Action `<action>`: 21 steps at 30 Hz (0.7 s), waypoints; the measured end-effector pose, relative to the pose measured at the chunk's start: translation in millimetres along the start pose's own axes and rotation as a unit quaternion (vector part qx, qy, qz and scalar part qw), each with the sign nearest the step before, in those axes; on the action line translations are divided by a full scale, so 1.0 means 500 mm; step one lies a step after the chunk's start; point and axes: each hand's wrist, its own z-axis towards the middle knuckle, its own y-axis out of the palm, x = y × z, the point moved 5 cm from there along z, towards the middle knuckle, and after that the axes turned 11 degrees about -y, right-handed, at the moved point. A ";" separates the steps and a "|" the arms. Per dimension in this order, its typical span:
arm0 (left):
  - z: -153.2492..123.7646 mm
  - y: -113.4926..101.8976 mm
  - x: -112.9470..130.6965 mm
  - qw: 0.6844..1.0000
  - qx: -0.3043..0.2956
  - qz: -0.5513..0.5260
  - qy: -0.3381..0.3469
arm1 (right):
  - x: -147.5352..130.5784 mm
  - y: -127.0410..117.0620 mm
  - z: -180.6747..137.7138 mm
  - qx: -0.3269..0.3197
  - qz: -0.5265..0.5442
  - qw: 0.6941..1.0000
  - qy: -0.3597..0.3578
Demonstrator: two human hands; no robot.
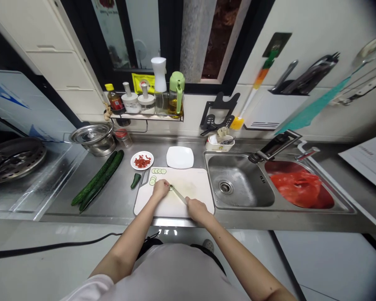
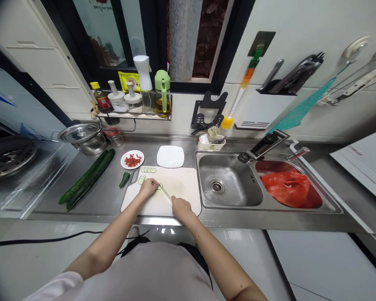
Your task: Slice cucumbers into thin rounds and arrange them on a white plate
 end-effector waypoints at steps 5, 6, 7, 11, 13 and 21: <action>0.002 -0.005 0.006 1.000 0.001 0.009 -0.002 | 0.003 0.000 -0.009 -0.007 -0.002 1.000 0.005; 0.003 -0.005 0.006 1.000 0.000 0.010 -0.003 | 0.004 -0.001 -0.013 -0.007 -0.003 1.000 0.005; 0.003 -0.005 0.006 1.000 0.000 0.010 -0.003 | 0.004 -0.001 -0.016 -0.007 -0.003 1.000 0.005; 0.003 -0.005 0.009 1.000 0.003 0.009 -0.005 | 0.005 0.000 -0.028 -0.010 -0.003 1.000 0.006; 0.001 -0.006 0.012 1.000 0.001 0.010 -0.007 | 0.006 0.003 -0.032 -0.010 -0.002 1.000 0.010; -0.017 -0.018 0.005 1.000 -0.005 -0.008 -0.002 | 0.026 0.014 -0.046 0.020 0.001 1.000 0.021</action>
